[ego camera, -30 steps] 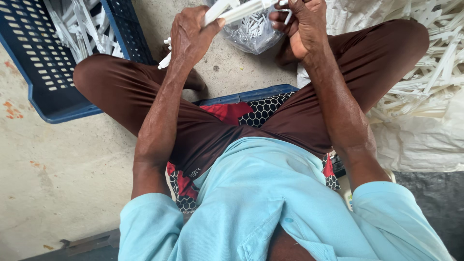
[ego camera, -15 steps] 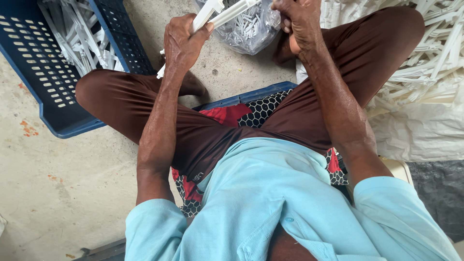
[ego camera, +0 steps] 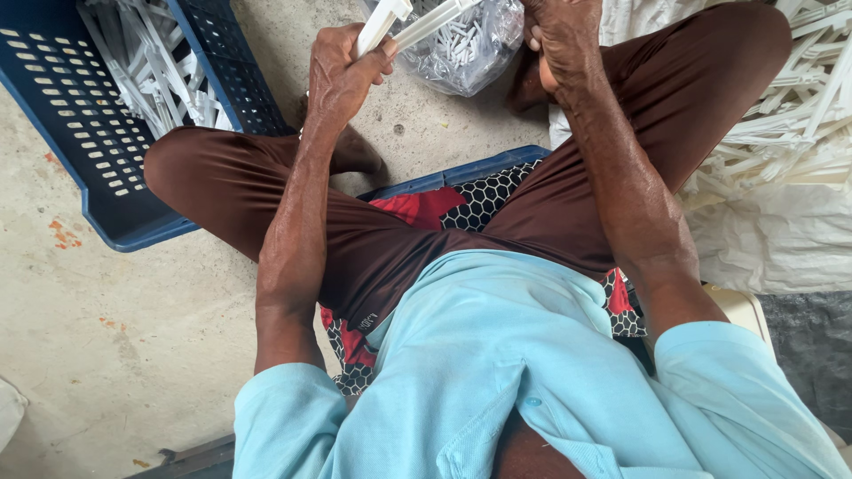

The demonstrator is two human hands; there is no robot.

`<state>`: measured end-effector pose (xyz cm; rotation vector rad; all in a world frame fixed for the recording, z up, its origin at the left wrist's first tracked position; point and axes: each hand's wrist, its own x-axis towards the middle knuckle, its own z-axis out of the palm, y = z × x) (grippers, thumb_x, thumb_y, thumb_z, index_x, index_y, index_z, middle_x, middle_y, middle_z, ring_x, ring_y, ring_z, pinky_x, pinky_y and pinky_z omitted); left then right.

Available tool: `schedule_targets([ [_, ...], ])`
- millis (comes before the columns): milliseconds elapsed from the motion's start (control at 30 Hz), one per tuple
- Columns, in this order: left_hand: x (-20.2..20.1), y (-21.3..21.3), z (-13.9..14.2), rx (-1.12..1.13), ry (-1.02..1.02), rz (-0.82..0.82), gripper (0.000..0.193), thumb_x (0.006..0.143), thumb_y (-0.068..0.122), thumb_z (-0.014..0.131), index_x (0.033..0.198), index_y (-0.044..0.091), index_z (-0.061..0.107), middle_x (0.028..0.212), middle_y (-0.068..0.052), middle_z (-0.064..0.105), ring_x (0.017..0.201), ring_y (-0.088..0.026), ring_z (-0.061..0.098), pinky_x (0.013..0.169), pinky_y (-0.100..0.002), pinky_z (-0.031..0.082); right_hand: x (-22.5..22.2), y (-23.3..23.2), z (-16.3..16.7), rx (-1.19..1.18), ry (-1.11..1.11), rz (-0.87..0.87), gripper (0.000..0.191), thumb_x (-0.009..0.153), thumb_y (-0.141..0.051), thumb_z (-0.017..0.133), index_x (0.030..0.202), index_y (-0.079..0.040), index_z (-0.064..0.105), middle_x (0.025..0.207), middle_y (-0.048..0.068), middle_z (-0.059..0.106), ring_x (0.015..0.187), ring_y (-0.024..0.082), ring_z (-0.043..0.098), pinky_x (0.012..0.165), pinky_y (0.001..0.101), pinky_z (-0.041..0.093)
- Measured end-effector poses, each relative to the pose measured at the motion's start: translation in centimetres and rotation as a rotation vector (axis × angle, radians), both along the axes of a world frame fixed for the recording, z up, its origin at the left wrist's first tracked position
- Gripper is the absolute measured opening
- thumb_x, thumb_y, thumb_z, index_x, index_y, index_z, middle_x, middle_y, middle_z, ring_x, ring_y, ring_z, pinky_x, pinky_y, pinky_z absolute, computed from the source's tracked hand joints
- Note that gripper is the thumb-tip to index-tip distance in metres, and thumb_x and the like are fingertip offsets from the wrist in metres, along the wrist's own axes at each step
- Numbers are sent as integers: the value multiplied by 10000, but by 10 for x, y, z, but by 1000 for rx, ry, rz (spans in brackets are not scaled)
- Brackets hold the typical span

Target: The person sits on the floor and assembles white plastic parts by hand. They pick up a long white plastic piece and insert smaller white plastic pieces into it, then place the assembled units into a blue basket.

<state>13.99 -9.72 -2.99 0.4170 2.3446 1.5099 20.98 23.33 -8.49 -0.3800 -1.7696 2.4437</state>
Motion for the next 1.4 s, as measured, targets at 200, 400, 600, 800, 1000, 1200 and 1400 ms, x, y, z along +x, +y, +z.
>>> schedule_targets([
  [200, 1, 2, -3, -5, -7, -39, 281, 983, 254, 745, 1088, -4, 780, 764, -104, 779, 617, -125, 725, 550, -294, 601, 0, -3, 1, 229, 82, -61, 392, 925, -234, 931, 1161, -43, 684, 1075, 59, 754, 1034, 170, 763, 911, 344, 699],
  [400, 1, 4, -3, 16, 49, -48, 281, 993, 254, 752, 1100, -5, 763, 767, -86, 777, 642, -114, 749, 557, -295, 621, 1, -9, 10, 335, 122, -29, 352, 967, -254, 926, 1128, -28, 709, 1065, 70, 740, 1040, 193, 740, 938, 374, 667],
  [600, 1, 1, 2, -21, 91, -62, 236, 991, 234, 752, 1021, 4, 790, 739, -90, 766, 603, -127, 718, 545, -318, 592, 4, -4, 15, 532, -25, 39, 277, 998, -307, 867, 1062, -66, 746, 933, 33, 749, 855, 147, 730, 756, 334, 643],
  [800, 2, 2, 9, -85, 106, -57, 242, 987, 235, 756, 1064, 7, 781, 708, -84, 754, 583, -128, 714, 525, -324, 565, 3, -8, 19, 446, 107, 69, 325, 1009, -303, 900, 1080, -35, 731, 963, 47, 733, 915, 169, 727, 820, 354, 655],
  [1000, 6, 1, 6, -41, 241, -59, 282, 975, 227, 781, 1174, 27, 765, 769, -92, 780, 613, -137, 730, 567, -330, 585, 4, -2, 16, 671, 9, 104, 453, 1040, -466, 807, 1089, -29, 700, 961, 41, 712, 902, 159, 708, 748, 338, 635],
  [1200, 8, 3, -2, -34, 87, -75, 276, 992, 219, 753, 1210, 51, 747, 807, -83, 781, 651, -130, 746, 580, -327, 609, -8, 1, -12, 973, 295, 119, 493, 1237, -507, 517, 1132, -56, 686, 906, 48, 612, 871, 171, 640, 774, 390, 564],
  [1400, 11, 4, -1, 34, 82, -68, 285, 980, 198, 757, 1215, 39, 737, 786, -77, 773, 657, -121, 745, 572, -315, 607, -14, 4, -24, 711, -14, 147, 585, 1072, -630, 560, 996, -60, 668, 810, 79, 536, 628, 197, 474, 590, 395, 380],
])
